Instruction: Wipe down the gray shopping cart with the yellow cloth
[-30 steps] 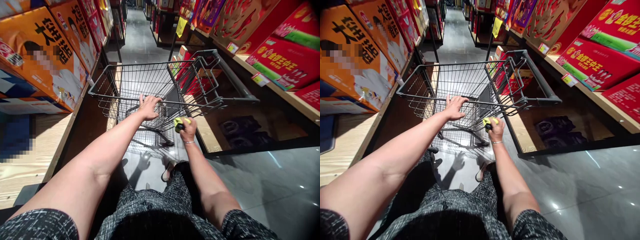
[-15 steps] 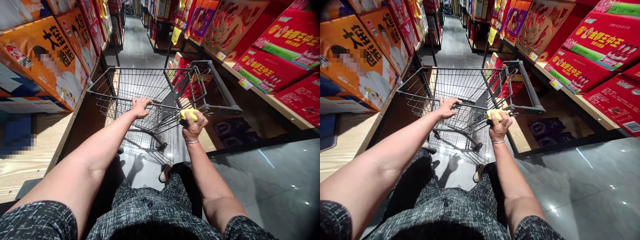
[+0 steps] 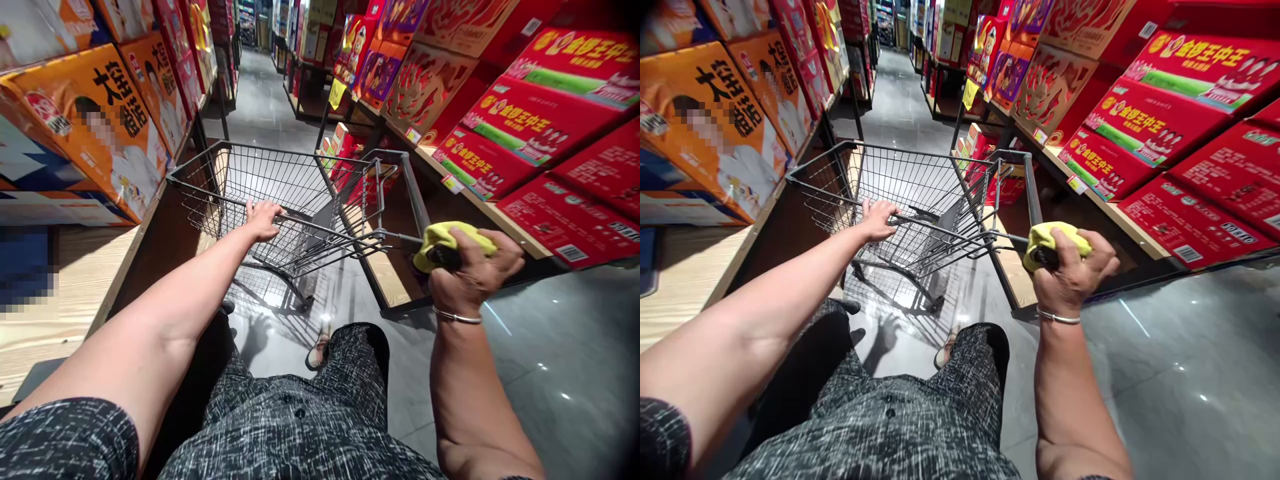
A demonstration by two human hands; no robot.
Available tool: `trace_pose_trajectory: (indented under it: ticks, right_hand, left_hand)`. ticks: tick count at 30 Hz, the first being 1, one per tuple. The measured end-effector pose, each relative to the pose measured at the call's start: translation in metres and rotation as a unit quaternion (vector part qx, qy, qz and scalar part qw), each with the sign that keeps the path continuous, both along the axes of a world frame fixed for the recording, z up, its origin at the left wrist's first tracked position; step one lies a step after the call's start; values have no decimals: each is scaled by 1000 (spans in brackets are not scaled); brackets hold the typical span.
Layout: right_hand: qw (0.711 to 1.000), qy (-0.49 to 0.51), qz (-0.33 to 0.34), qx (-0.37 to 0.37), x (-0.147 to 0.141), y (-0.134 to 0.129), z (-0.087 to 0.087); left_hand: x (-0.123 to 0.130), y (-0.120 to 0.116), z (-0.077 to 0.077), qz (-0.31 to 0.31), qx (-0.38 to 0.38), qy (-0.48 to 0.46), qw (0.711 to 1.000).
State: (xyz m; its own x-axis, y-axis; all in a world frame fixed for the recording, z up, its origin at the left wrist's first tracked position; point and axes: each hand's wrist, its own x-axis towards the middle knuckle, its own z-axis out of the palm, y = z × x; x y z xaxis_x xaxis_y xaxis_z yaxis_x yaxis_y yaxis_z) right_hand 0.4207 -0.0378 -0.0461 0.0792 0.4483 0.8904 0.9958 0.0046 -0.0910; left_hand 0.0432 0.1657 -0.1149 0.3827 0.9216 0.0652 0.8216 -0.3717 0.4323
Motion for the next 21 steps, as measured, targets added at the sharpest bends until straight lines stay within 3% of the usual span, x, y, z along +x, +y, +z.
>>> trace_pose_trajectory:
  ticks: [5,11,15,21]
  right_hand:
    - [987,42,91,-126,-2,4,11]
    - [930,-13,141,-338,12,21,54]
    - [905,9,188,-383,4,19,72]
    - [894,10,204,-398,-32,-9,81]
  left_hand:
    - [11,-24,5,20,-6,40,999]
    - [54,-61,0,-70,31,25,997]
    - [64,-66,-6,-61,26,-5,998]
    - [41,-55,-11,-64,19,-21,998]
